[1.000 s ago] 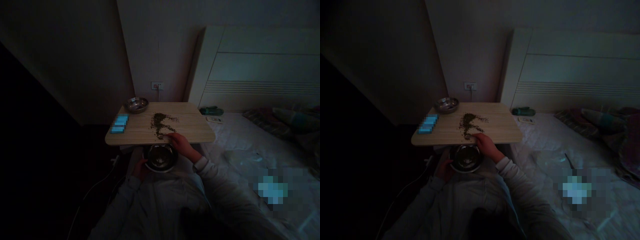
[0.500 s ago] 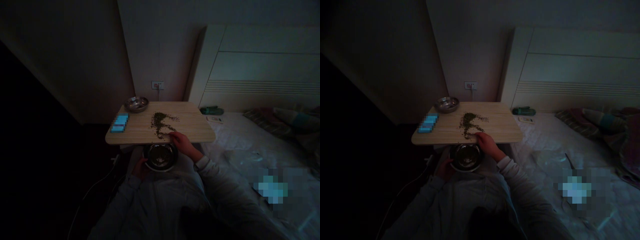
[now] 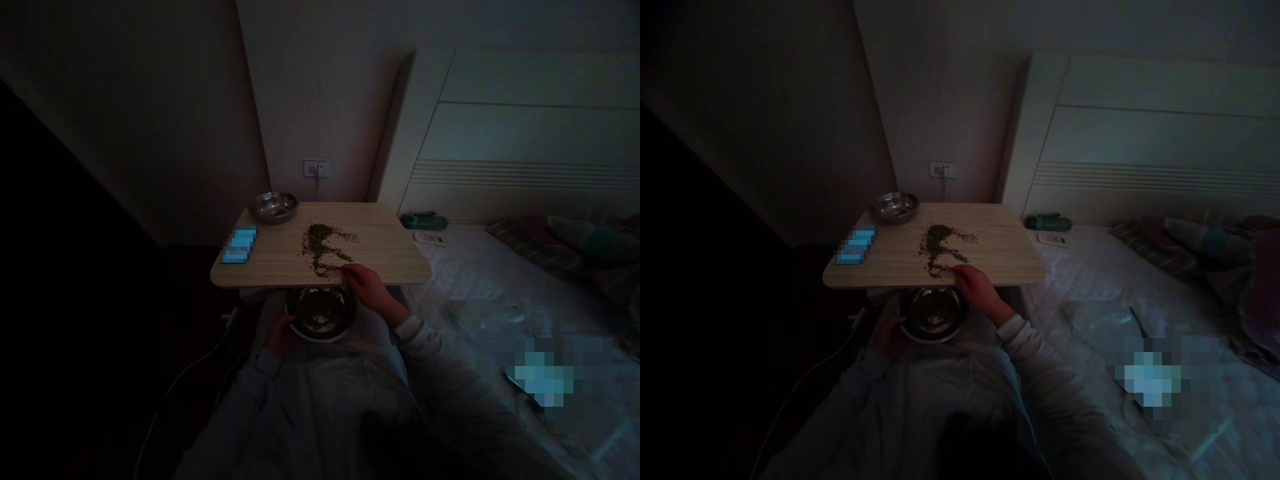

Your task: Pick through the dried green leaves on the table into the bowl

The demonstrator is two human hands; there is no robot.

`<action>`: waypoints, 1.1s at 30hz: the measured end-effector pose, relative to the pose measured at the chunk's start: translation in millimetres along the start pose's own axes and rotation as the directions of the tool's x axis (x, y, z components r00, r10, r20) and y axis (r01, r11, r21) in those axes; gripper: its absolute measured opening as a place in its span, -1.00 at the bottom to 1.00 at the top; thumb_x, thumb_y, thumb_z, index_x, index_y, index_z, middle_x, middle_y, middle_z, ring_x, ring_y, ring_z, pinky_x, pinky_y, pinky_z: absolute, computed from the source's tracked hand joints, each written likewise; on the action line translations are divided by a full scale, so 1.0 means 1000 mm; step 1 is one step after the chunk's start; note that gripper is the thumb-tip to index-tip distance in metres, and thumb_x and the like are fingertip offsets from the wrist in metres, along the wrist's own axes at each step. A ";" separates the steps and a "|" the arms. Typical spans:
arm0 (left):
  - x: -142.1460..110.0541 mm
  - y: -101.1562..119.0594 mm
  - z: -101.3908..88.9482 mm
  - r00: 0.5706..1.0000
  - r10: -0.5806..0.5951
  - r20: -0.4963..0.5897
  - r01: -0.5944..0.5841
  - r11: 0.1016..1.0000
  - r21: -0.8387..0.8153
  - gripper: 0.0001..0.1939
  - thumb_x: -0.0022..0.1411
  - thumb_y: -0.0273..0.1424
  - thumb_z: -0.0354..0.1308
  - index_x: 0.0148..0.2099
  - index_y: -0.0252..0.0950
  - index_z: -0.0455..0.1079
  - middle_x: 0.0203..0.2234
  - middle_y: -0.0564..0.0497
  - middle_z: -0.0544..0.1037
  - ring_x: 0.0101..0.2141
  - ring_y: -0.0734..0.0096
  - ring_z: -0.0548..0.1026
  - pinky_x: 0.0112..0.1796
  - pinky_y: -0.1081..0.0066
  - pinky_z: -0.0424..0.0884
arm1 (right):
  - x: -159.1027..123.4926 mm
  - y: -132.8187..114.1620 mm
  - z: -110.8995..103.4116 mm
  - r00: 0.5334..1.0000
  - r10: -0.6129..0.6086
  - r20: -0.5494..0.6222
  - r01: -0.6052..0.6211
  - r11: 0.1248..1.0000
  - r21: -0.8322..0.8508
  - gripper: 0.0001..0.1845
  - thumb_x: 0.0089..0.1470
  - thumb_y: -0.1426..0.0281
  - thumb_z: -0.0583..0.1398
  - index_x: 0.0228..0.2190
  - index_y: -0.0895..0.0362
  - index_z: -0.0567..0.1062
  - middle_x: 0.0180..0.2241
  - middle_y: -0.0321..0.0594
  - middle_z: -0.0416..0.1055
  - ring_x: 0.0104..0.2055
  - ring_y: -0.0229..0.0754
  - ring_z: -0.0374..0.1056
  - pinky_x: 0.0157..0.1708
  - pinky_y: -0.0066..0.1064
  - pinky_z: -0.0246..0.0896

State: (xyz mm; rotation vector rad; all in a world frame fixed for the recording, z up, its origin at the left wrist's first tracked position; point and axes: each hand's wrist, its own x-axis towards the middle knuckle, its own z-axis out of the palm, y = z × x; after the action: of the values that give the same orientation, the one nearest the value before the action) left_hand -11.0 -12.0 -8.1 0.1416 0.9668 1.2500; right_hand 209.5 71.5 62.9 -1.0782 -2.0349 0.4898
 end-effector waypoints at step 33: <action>0.001 0.001 -0.001 1.000 0.002 0.010 -0.002 1.000 0.009 -0.67 -0.08 -0.59 0.13 -0.20 -0.26 0.43 -0.41 0.04 0.61 -0.12 0.15 0.51 -0.10 0.19 0.42 | -0.004 -0.008 0.000 0.999 -0.003 -0.035 0.002 0.999 -0.037 -0.71 0.07 0.48 0.07 -0.18 0.16 0.49 -0.20 -0.07 0.51 -0.17 -0.11 0.43 -0.12 -0.23 0.33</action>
State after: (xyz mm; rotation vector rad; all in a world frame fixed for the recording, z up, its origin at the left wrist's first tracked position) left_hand -12.0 -10.9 -9.1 0.1562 0.9643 1.2461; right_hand 206.3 63.6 66.0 -1.0988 -2.0209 0.4309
